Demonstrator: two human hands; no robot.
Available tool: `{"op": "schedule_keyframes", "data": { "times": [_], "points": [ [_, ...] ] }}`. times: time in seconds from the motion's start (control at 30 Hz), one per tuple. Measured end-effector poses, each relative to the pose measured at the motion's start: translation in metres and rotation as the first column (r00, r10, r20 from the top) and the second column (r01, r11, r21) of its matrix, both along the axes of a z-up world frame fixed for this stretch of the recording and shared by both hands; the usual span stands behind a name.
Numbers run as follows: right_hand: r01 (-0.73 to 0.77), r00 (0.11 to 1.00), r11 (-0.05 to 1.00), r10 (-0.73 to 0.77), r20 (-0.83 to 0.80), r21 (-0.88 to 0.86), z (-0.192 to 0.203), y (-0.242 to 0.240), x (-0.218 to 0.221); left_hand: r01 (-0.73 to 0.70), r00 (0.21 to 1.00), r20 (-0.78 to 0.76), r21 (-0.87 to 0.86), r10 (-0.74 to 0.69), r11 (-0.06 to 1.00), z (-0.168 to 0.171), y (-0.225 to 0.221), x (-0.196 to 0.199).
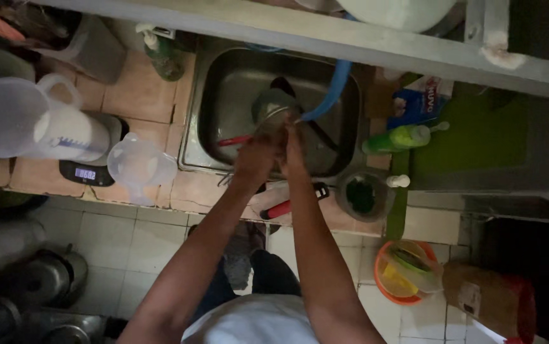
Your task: The person pours milk from a plastic pitcher into a metal container through a strainer held by hand, and then stirs the mixture in a larger bowl with a wooden spoon.
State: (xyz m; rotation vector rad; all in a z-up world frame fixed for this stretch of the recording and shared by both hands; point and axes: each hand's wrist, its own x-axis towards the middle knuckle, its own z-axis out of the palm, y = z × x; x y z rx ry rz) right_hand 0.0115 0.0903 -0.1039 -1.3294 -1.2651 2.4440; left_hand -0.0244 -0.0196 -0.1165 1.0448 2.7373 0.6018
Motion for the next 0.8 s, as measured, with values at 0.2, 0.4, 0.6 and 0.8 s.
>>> {"op": "schedule_keyframes", "data": {
  "times": [0.2,0.4,0.6,0.8],
  "points": [
    [0.021,1.000,0.999,-0.021,-0.012,0.047,-0.166,0.042,0.048,0.038,0.959,0.277,0.101,-0.065,0.994,0.114,-0.022,0.013],
    [-0.128,0.991,0.975,0.120,0.055,0.180,-0.141,0.043,0.022,-0.298,0.932,0.311,0.363,0.187,0.883,0.095,-0.006,0.010],
    [0.074,0.997,0.990,-0.073,0.011,-0.120,-0.132,0.022,0.001,-0.367,0.875,0.439,0.324,0.205,0.872,0.025,0.000,-0.029],
    [-0.171,0.983,0.981,0.177,0.048,-0.095,-0.044,-0.003,0.023,-0.252,0.966,0.055,0.014,0.251,0.968,0.167,-0.003,-0.005]
  ]
}}
